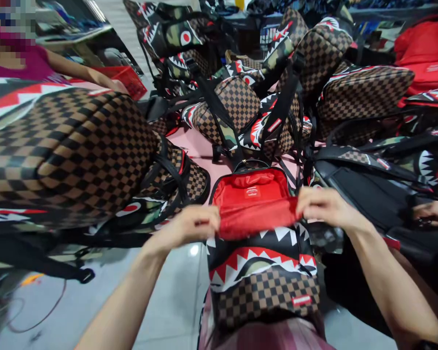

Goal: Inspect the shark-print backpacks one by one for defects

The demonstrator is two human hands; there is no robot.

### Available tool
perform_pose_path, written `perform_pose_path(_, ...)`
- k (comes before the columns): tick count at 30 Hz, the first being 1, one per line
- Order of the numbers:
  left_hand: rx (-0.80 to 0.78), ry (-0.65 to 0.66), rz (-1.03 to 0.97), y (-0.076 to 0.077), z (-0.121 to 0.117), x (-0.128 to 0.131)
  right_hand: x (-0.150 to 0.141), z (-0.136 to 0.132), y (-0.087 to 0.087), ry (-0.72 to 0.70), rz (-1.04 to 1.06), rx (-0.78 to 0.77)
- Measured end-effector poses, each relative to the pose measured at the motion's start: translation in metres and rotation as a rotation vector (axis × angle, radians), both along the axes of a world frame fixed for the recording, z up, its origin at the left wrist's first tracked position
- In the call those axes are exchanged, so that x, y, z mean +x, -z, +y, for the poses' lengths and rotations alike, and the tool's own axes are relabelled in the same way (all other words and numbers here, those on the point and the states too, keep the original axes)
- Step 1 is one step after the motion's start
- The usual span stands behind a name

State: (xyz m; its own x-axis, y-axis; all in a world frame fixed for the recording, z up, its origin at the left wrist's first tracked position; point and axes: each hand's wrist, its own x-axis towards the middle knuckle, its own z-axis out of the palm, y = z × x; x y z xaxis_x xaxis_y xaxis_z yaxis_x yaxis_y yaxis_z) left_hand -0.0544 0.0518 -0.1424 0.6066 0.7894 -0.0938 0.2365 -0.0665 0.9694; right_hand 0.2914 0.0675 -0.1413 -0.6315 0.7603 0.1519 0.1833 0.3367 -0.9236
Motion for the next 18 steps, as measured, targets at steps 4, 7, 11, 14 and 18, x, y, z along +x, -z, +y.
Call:
perform_pose_path(4,0.192,0.353,0.287,0.020,-0.078,0.011,0.001,-0.089,0.020,-0.213,-0.240,-0.009)
perform_pose_path(7,0.244,0.404,0.445,0.031,-0.101,0.016,-0.009,-0.129,0.052,-0.152,-0.410,-0.010)
perform_pose_path(11,-0.001,0.225,0.314,0.023,-0.060,0.020,-0.018,-0.145,0.073,-0.162,-0.419,-0.043)
perform_pose_path(14,0.048,-0.216,0.244,0.035,0.000,0.041,-0.020,-0.146,0.077,-0.183,-0.405,-0.038)
perform_pose_path(18,-0.158,-0.198,0.324,0.089,0.046,0.080,-0.017,-0.151,0.087,-0.196,-0.447,0.027)
